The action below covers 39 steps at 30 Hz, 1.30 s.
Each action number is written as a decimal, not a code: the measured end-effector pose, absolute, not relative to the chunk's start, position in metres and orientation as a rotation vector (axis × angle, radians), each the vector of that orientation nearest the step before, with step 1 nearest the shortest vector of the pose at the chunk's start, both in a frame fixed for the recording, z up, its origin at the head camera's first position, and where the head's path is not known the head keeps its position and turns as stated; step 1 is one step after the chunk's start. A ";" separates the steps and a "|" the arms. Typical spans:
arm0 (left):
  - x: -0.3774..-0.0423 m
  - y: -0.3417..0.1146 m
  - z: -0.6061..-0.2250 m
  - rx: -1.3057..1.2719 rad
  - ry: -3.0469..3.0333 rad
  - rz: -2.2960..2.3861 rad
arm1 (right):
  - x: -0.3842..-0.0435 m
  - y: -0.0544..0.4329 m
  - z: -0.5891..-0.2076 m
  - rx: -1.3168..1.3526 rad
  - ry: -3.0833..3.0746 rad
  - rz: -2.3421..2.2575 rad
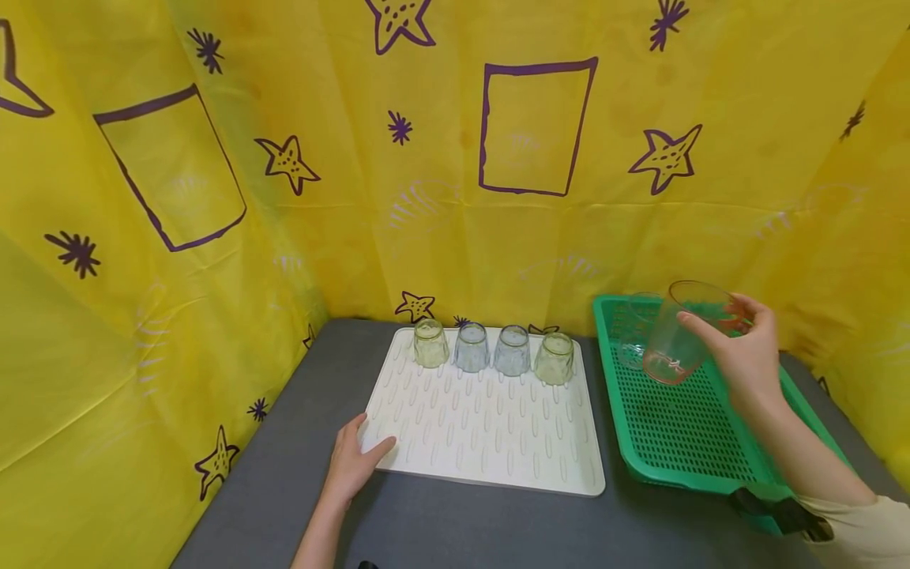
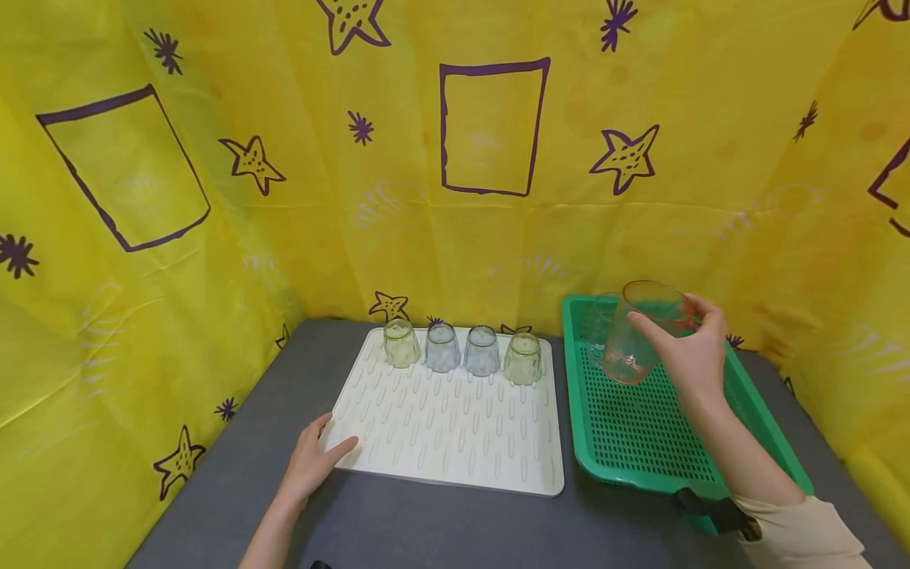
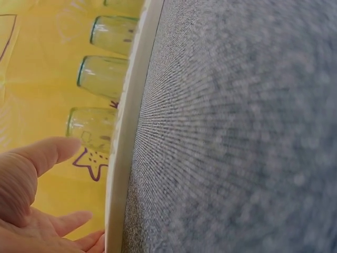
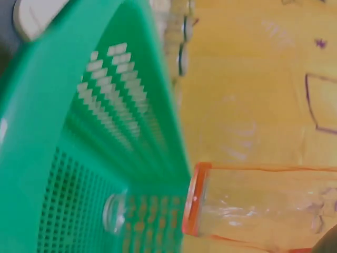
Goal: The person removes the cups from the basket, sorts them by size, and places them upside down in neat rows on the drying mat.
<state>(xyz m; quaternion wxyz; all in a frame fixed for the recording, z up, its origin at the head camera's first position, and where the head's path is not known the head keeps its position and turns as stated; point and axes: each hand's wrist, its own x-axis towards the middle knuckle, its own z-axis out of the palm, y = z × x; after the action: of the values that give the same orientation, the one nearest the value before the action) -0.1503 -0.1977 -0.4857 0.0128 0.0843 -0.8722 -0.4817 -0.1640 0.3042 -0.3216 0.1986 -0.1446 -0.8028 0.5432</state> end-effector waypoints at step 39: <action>-0.161 -0.102 -0.440 -0.538 -2.294 -2.233 | -0.153 0.181 -0.370 0.356 -2.330 1.980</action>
<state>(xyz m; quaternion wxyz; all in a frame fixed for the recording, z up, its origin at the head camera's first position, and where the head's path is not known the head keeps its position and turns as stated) -0.1609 -0.1024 -0.4402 -0.0524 -0.1654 -0.7057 -0.6869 -0.1535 0.1807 -0.3699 0.0317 0.1157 -0.7566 0.6428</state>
